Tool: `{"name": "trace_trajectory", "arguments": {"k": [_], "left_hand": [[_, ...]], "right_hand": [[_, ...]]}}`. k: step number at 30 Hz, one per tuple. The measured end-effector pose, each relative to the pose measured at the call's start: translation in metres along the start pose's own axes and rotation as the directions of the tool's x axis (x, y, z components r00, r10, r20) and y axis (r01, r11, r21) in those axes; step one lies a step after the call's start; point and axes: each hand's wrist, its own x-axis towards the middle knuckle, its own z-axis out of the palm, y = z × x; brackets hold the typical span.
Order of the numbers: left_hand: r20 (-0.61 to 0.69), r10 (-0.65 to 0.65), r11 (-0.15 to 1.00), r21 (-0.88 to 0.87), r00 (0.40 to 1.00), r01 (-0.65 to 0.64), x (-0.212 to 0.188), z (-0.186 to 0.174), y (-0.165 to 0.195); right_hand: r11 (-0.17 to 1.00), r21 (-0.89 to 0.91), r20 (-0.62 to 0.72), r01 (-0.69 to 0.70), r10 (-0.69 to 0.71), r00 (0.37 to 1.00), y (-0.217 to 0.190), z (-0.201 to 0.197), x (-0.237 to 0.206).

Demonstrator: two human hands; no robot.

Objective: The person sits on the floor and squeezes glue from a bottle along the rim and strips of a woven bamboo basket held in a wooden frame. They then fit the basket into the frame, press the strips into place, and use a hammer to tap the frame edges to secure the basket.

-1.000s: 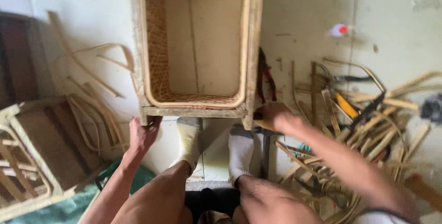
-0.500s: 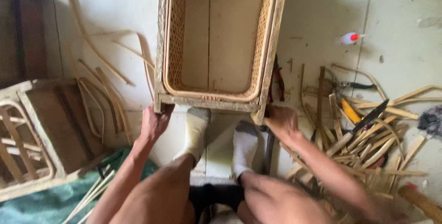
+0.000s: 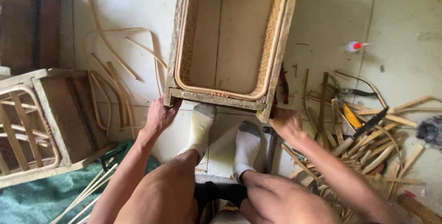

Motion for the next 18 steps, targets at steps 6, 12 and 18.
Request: {"name": "trace_trajectory", "arguments": {"k": [6,12,18], "left_hand": [[0.018,0.041,0.998,0.057,0.999,-0.042,0.004,0.0,-0.002],[-0.011,0.016,0.994,0.112,1.0,-0.015,0.004,0.007,-0.005],[-0.113,0.064,0.998,0.004,0.992,-0.064,0.0,0.018,-0.006]], "right_hand": [[0.789,-0.533,-0.139,0.304,-0.436,0.889,0.036,0.021,-0.015],[0.882,-0.384,0.028,0.275,-0.286,0.958,0.046,-0.003,0.006],[0.953,-0.1,0.008,0.285,-0.285,0.958,0.049,-0.011,0.008]]}}
